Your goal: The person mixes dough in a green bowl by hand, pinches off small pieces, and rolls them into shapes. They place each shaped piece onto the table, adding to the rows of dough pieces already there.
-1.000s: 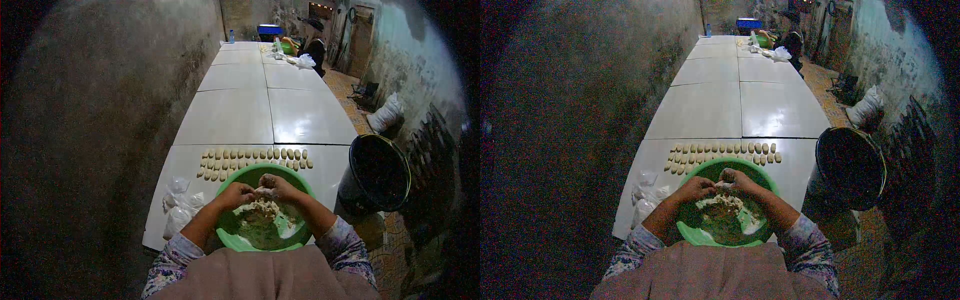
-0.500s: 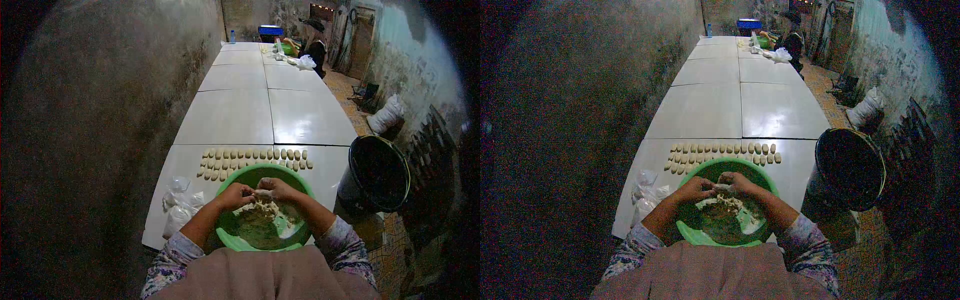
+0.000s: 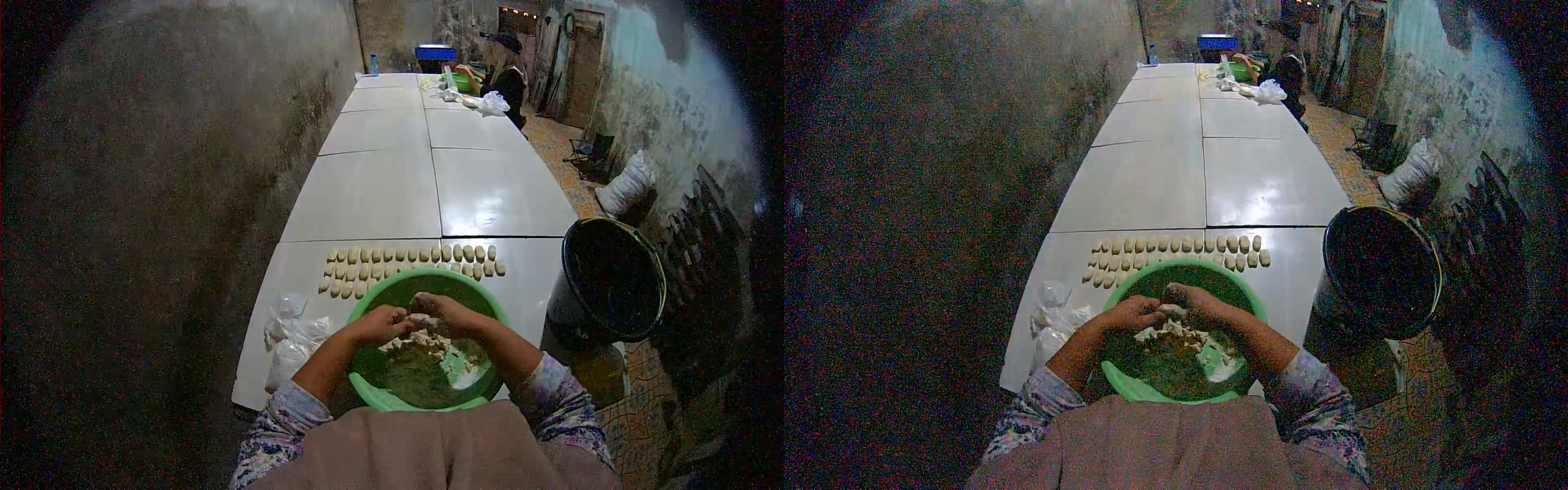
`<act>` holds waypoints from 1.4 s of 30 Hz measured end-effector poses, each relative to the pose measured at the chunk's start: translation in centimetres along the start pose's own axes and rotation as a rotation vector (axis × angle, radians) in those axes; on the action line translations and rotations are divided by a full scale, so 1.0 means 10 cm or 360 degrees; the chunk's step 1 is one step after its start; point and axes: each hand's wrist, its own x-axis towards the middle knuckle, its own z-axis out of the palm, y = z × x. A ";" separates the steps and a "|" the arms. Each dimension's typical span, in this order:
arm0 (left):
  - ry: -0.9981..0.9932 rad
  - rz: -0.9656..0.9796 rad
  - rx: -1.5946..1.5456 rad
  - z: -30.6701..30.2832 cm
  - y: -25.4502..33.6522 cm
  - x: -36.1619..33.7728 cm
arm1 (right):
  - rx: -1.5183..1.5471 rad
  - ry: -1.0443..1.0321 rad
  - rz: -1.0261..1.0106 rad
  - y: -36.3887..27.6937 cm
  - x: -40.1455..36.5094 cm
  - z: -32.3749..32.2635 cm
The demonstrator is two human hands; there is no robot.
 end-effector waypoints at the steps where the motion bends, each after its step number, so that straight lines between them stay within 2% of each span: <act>1: 0.0000 -0.0026 -0.0099 0.00 -0.03 0.02 | -0.0060 0.0026 -0.0077 -0.06 -0.02 0.01; 4: -0.0051 0.0015 -0.0275 -0.01 -0.08 0.02 | 0.0206 0.0000 -0.0136 0.10 0.04 0.01; 5: -0.0045 0.0015 -0.0279 -0.02 -0.09 0.02 | -0.0256 0.0036 -0.0157 0.15 0.06 -0.01; 8: -0.0083 -0.0035 -0.0277 -0.06 0.02 -0.03 | -0.0293 0.0137 -0.0218 0.09 0.04 0.00; 9: -0.0138 0.0003 -0.0389 -0.07 0.04 -0.05 | 0.1117 0.0044 0.0254 0.16 0.10 -0.02; 10: -0.0194 0.0041 -0.0500 -0.08 0.05 -0.07 | 0.1113 0.0035 0.0258 0.23 0.11 -0.05; 12: -0.0173 0.0092 -0.0599 -0.08 -0.12 -0.02 | 0.0003 0.0080 -0.0106 0.28 0.10 -0.09; 14: -0.0157 0.0142 -0.0695 -0.05 -0.27 0.01 | -0.0004 0.0085 -0.0139 0.20 0.06 -0.05; 16: 0.0068 0.0115 -0.0386 -0.05 -0.23 0.00 | -0.0009 0.0098 -0.0177 0.03 0.01 0.00; 19: -0.0100 0.0103 -0.0203 -0.12 -0.21 0.02 | 0.0216 0.0100 -0.0093 -0.04 0.00 0.01; 20: -0.0106 0.0103 -0.0200 -0.10 -0.21 0.01 | -0.0161 0.0090 -0.0276 0.06 0.03 -0.04; 21: -0.0076 0.0129 -0.0420 -0.07 -0.20 0.00 | -0.0543 0.0080 -0.0458 0.07 0.03 -0.07; 22: -0.0045 0.0155 -0.0640 -0.05 -0.18 -0.01 | -0.0543 0.0088 -0.0459 0.09 0.03 -0.07; 24: -0.0092 0.0048 -0.0610 -0.07 -0.08 -0.01 | -0.0706 0.0109 -0.0436 0.09 0.03 -0.07; 25: -0.0133 -0.0061 -0.0588 -0.08 0.01 -0.03 | -0.0704 0.0112 -0.0438 0.08 0.03 -0.07; 27: -0.0070 -0.0051 -0.0454 -0.09 0.18 -0.10 | -0.0468 0.0050 -0.0122 0.05 0.02 -0.04; 28: -0.0004 -0.0039 -0.0324 -0.09 0.23 -0.12 | -0.0466 0.0048 -0.0124 0.03 0.01 -0.04; 30: 0.0029 -0.0017 -0.0290 -0.08 0.13 -0.08 | -0.0513 0.0009 -0.0403 -0.01 -0.01 -0.05; 31: 0.0060 0.0008 -0.0260 -0.07 0.07 -0.07 | -0.0512 0.0002 -0.0406 0.02 0.00 -0.06; 33: 0.0060 0.0020 -0.0252 -0.04 0.02 -0.05 | -0.0119 -0.0027 -0.0516 0.06 0.01 -0.06; 34: 0.0056 0.0035 -0.0244 -0.04 0.02 -0.05 | -0.0121 -0.0027 -0.0516 0.04 0.00 -0.07; 36: 0.0049 0.0058 -0.0192 -0.04 0.05 -0.07 | -0.0184 -0.0130 -0.0059 -0.01 -0.01 -0.08; 37: 0.0042 0.0080 -0.0138 -0.04 0.09 -0.08 | -0.0183 -0.0128 -0.0057 0.00 0.01 -0.09; 39: 0.0075 0.0061 -0.0163 -0.04 0.14 -0.09 | 0.0507 -0.0128 0.0410 0.02 0.04 -0.10; 40: 0.0114 0.0040 -0.0187 -0.04 0.15 -0.09 | 0.0507 -0.0126 0.0411 0.03 0.03 -0.11; 42: 0.0164 0.0004 -0.0206 -0.02 0.10 -0.06 | -0.0090 0.0064 -0.0213 0.05 0.01 -0.11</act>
